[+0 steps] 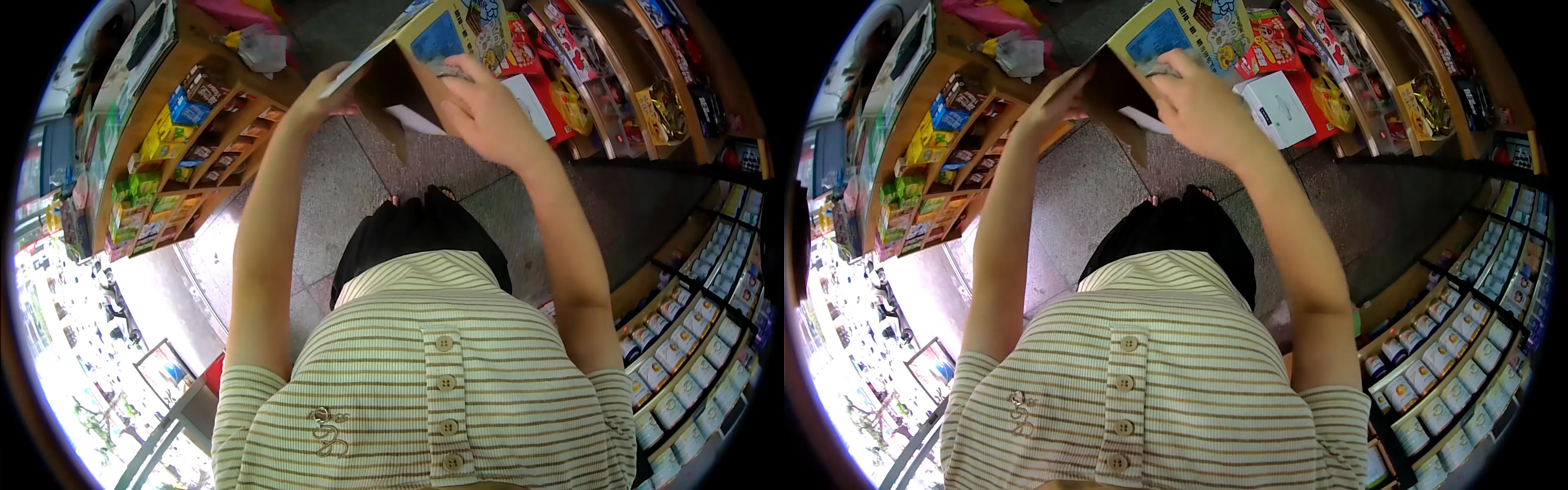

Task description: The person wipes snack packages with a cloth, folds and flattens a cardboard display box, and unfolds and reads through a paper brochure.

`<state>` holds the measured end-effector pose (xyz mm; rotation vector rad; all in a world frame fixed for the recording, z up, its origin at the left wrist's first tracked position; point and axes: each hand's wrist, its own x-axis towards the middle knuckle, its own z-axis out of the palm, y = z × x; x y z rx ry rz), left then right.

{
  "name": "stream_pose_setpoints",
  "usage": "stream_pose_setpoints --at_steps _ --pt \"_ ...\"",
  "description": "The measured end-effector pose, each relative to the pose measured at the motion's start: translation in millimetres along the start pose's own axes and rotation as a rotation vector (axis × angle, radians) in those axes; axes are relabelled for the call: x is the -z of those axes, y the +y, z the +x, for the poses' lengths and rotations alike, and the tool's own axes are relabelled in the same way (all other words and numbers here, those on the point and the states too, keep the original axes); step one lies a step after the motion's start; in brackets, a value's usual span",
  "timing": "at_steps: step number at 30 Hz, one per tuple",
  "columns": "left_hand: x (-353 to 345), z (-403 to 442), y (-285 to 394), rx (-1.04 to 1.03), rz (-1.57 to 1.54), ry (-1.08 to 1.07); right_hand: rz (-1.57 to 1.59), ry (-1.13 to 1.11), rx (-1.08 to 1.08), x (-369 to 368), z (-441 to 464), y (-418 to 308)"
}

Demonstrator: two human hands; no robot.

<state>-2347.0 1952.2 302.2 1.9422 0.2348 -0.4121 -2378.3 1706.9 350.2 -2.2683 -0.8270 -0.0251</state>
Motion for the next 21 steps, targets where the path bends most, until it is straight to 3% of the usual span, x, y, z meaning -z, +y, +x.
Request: stream_pose_setpoints --at_steps 1,2,4,7,9,10,11,14,15,17,18,19,21 --pt "-7.9 3.9 -9.9 0.082 -0.098 -0.040 0.019 0.014 0.005 -6.6 -3.3 0.0" --pt "-15.9 18.8 -40.0 -0.320 0.113 0.049 0.047 0.046 0.005 -13.2 -6.7 -1.9" --pt "-27.2 4.7 -37.5 -0.168 0.207 0.069 -0.008 0.123 0.012 -27.0 -13.0 -0.1" --pt "-48.1 0.7 -64.2 -0.280 0.126 0.032 -0.123 0.227 -0.012 -45.4 -11.8 -0.8" --pt "-78.5 -12.4 -40.8 -0.813 0.452 0.253 -0.170 0.275 -0.025 -62.2 -5.9 -9.3" --pt "-79.7 -13.2 -41.6 -0.693 0.358 0.173 -0.234 0.294 -0.039 -64.9 -3.4 -13.5" --pt "-80.4 -16.2 -35.9 -0.707 0.366 0.174 -0.237 0.310 -0.036 -66.0 -2.8 -15.0" --pt "-77.6 -18.0 -19.4 -0.232 -0.216 0.019 -0.338 0.336 -0.001 -62.9 0.2 -19.2" --pt "-76.4 -14.8 -29.3 -0.243 -0.213 0.020 -0.343 0.345 0.004 -61.1 0.8 -21.2" --pt "-74.9 -10.5 -59.2 -0.568 -0.276 -0.052 -0.132 0.333 0.025 -59.1 3.8 -26.9" --pt "-69.7 -28.3 -41.8 -0.356 -0.421 -0.149 -0.047 0.279 0.038 -50.3 2.3 -31.3" --pt "-63.5 -40.9 -27.4 -0.423 -0.234 -0.191 -0.052 0.298 0.039 -46.0 2.9 -33.7" --pt "-62.1 -42.7 -27.7 -0.403 -0.553 -0.246 0.148 0.297 0.081 -38.0 3.7 -36.4"
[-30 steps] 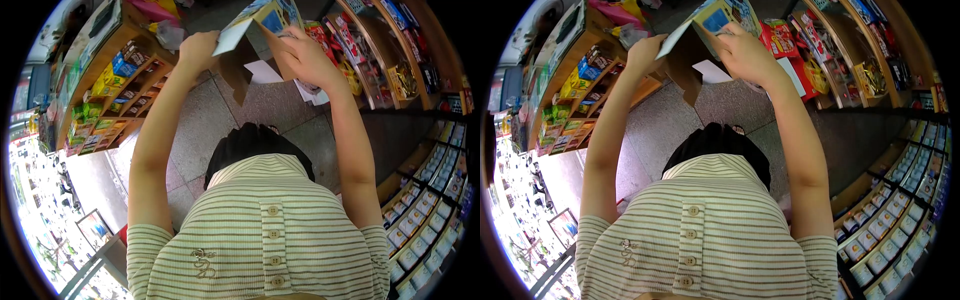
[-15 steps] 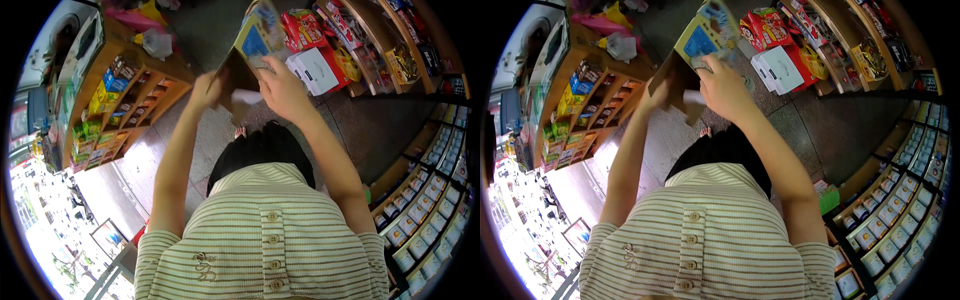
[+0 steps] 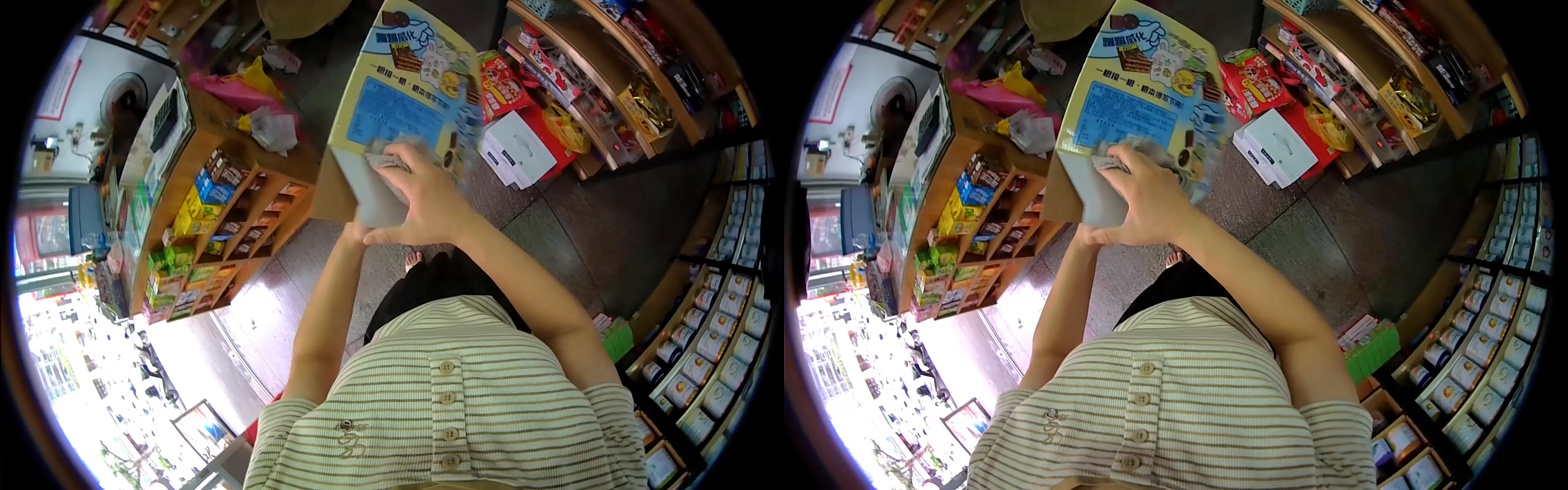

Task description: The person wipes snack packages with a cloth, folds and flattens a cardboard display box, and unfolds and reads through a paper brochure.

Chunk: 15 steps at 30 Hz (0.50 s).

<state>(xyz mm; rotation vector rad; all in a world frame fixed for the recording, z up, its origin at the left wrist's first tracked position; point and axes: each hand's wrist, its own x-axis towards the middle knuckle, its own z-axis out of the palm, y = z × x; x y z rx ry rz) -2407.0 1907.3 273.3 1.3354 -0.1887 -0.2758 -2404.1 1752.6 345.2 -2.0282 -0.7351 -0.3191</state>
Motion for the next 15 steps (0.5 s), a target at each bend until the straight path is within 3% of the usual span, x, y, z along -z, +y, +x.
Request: stream_pose_setpoints --at_steps 1,3,8,10,12,15 --pt "0.1 -5.2 2.5 0.000 0.006 -0.009 -0.016 -0.003 0.021 4.4 1.7 -3.2" --pt "-0.8 -6.5 18.4 0.102 -0.508 0.004 0.046 0.046 -0.029 -0.7 6.4 5.4" --pt "-9.6 -13.9 27.7 0.039 -0.561 -0.190 0.184 0.193 -0.165 -10.1 14.8 14.1" --pt "-20.5 -14.1 36.0 0.203 -0.126 0.084 0.198 0.132 -0.200 -7.9 15.7 9.0" --pt "-15.5 -10.1 31.9 0.180 -0.240 0.127 0.202 0.148 -0.059 -11.3 19.3 7.6" --pt "4.5 -4.4 27.1 0.106 -0.296 0.230 0.236 0.122 -0.112 -2.8 19.3 22.3"
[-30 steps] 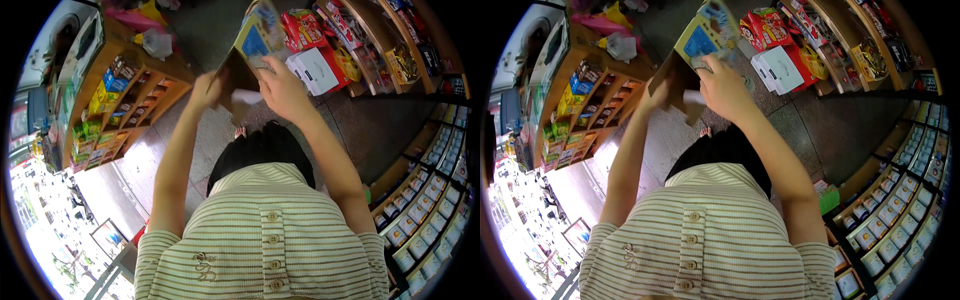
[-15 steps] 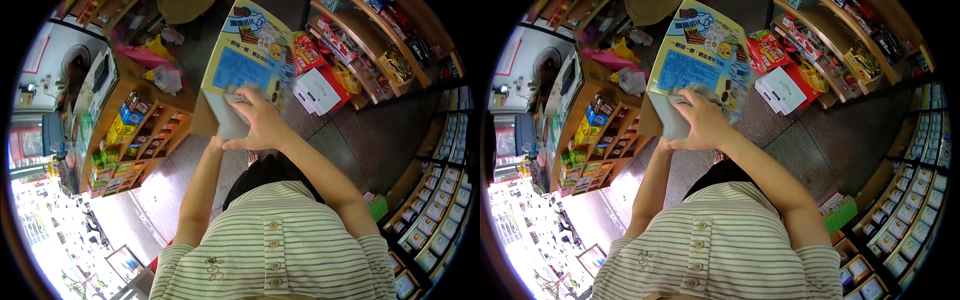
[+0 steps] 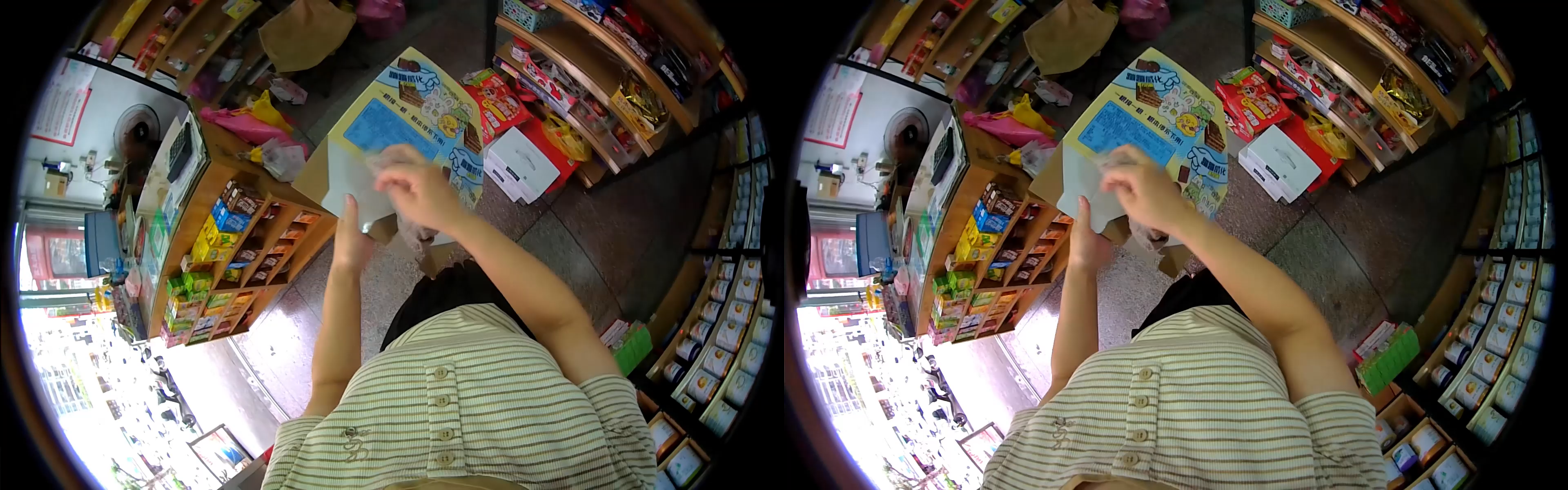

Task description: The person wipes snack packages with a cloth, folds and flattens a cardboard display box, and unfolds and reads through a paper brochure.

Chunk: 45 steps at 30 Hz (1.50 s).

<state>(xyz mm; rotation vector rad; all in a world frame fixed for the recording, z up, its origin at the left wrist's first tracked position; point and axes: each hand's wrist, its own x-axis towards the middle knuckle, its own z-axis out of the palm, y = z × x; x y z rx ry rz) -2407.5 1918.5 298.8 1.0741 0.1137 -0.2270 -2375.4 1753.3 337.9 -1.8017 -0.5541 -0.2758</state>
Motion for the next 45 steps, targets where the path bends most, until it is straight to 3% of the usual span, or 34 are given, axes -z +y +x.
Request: stream_pose_setpoints --at_steps 1,5,8,11,13,19,25,28,31,34,37,40,43,45 --pt "12.3 4.0 1.6 0.017 -0.055 0.042 -0.055 -0.008 -0.007 10.6 0.2 7.7" --pt "35.7 2.5 22.9 -0.029 -0.166 0.012 -0.301 0.378 -0.071 72.8 -18.5 56.3" --pt "39.1 -1.3 31.9 -0.051 -0.312 0.105 -0.319 0.431 -0.141 104.7 -45.3 97.8" --pt "35.5 6.5 26.9 -0.093 -0.365 0.167 0.082 0.256 -0.500 100.7 -64.8 118.9" --pt "21.8 14.9 25.3 -0.113 -0.369 0.167 0.368 0.182 -0.622 82.2 -56.4 92.4" --pt "-17.3 39.0 12.2 -0.064 -0.425 0.110 0.892 0.186 -0.713 75.2 -21.3 74.2" --pt "14.2 62.7 15.8 -0.085 -0.354 0.115 0.807 0.177 -0.603 114.4 5.8 76.3" --pt "50.4 83.2 23.5 -0.015 0.050 0.289 0.578 0.128 -0.535 139.4 22.4 76.0" --pt "46.6 115.2 37.5 -0.175 0.540 0.370 0.454 0.014 -0.524 148.9 46.4 78.7" --pt "46.3 163.2 50.3 -0.104 0.615 0.296 0.411 -0.041 -0.480 138.1 74.5 94.1" --pt "48.3 201.9 75.1 0.026 0.473 0.133 0.434 -0.047 -0.472 124.8 107.7 115.3" --pt "85.4 259.0 91.1 0.027 0.372 -0.026 0.510 0.009 -0.489 109.3 156.1 146.3" --pt "108.5 315.6 119.2 0.056 0.429 -0.022 0.486 0.028 -0.496 88.5 200.0 179.0" --pt "129.1 359.7 131.8 0.002 0.438 -0.017 0.283 0.048 -0.545 73.1 245.7 188.7"
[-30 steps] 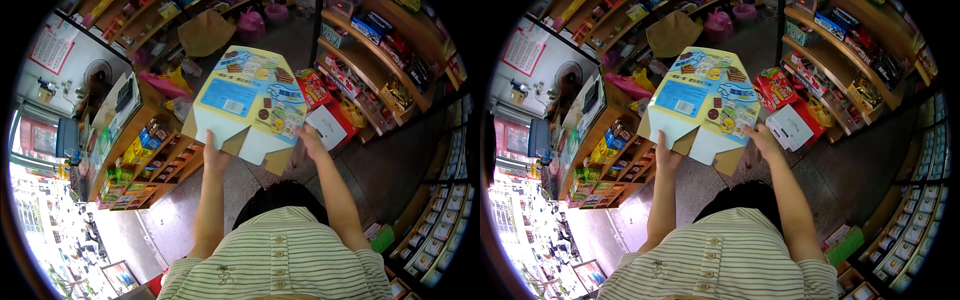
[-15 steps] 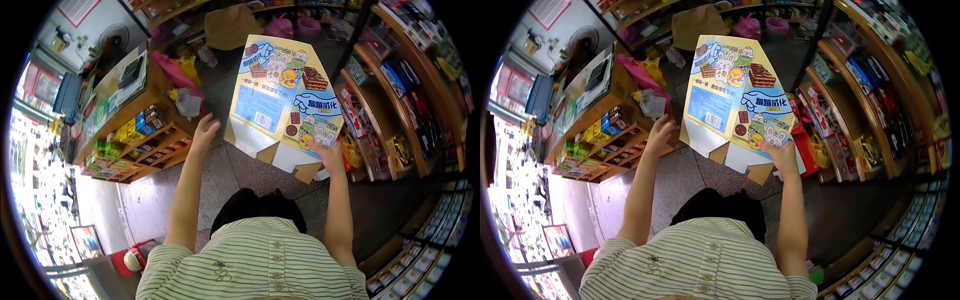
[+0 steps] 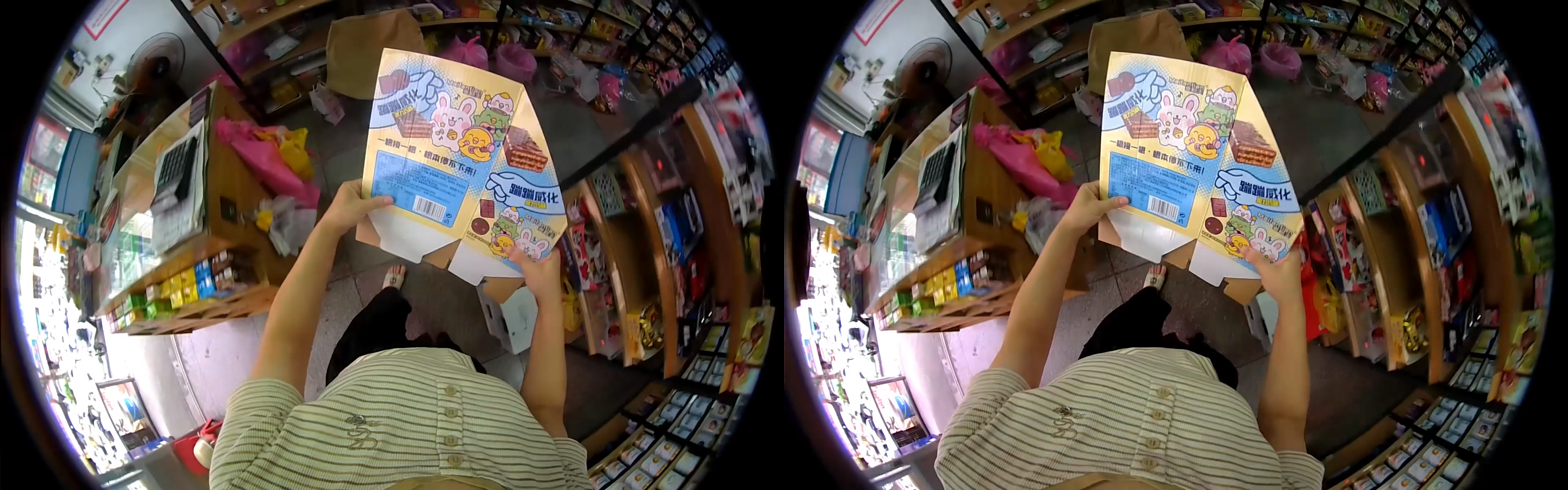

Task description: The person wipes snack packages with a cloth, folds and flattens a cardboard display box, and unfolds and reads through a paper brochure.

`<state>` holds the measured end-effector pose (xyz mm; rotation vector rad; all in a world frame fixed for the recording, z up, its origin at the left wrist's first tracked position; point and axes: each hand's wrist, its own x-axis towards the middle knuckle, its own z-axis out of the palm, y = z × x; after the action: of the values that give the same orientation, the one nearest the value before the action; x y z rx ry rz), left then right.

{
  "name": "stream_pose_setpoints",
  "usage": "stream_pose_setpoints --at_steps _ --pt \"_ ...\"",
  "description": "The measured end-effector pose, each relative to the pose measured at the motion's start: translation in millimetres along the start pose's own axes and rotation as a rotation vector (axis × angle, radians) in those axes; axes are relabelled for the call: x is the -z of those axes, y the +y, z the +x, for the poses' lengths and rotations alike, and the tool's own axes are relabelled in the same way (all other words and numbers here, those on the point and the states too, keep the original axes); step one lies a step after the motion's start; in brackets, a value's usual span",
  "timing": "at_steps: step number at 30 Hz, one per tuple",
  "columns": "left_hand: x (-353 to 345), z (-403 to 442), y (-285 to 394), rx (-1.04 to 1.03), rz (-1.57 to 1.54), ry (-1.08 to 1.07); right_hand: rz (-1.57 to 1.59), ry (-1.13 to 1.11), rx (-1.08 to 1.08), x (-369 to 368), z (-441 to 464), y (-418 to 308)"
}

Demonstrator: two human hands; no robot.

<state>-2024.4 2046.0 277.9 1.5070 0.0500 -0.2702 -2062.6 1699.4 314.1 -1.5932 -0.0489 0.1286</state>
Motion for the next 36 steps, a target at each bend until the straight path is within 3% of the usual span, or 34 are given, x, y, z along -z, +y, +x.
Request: stream_pose_setpoints --at_steps 2,4,6,7,8,10,12,14,16,18,21,22,24,26,30,36 --pt "21.7 39.6 2.3 -0.038 0.033 0.115 -0.063 0.026 0.037 -23.7 35.1 -24.8" --pt "37.2 81.8 6.2 -0.058 0.011 0.098 -0.185 0.104 0.217 -46.8 61.7 -51.8" --pt "45.3 130.7 5.3 -0.210 -0.126 0.078 -0.217 0.115 0.207 -56.1 92.9 -62.1" --pt "50.8 161.9 -13.1 -0.206 0.149 0.220 -0.434 0.142 0.296 -58.1 109.7 -63.3" --pt "31.2 167.3 11.1 -0.087 0.241 0.254 -0.653 0.169 0.380 -59.7 125.4 -63.1" --pt "-6.7 185.6 35.3 -0.162 0.285 -0.043 -0.801 0.330 0.471 -65.6 164.6 -55.2" --pt "-55.2 190.9 76.0 -0.334 0.059 -0.296 -1.216 0.388 0.617 -59.0 206.3 -40.0" --pt "-102.7 222.9 68.8 -0.431 -0.152 -0.331 -1.213 0.412 0.633 -53.1 248.9 -32.2" --pt "-138.3 263.2 74.9 -0.426 -0.094 -0.106 -1.148 0.350 0.655 -42.2 292.3 -30.6" --pt "-154.2 317.1 84.6 -0.322 -0.214 0.016 -1.080 0.442 0.643 -20.4 343.7 -18.3" --pt "-158.5 409.0 102.6 -0.314 -0.246 0.024 -1.040 0.244 0.703 26.1 406.5 -37.9" --pt "-160.2 435.0 110.9 -0.334 -0.242 0.025 -1.030 0.294 0.692 41.7 427.8 -44.1" --pt "-150.6 492.8 123.2 -0.120 -0.430 -0.042 -0.866 0.202 0.626 72.1 454.5 -50.6" --pt "-146.0 549.5 131.5 -0.013 -0.493 -0.009 -0.824 0.252 0.549 111.1 485.0 -39.6" --pt "-144.6 649.6 143.9 0.099 -0.539 -0.007 -0.747 0.668 0.297 201.8 539.7 -14.5" --pt "-182.8 788.7 143.7 0.101 -0.398 -0.057 -0.738 0.829 0.210 308.2 622.5 0.5"
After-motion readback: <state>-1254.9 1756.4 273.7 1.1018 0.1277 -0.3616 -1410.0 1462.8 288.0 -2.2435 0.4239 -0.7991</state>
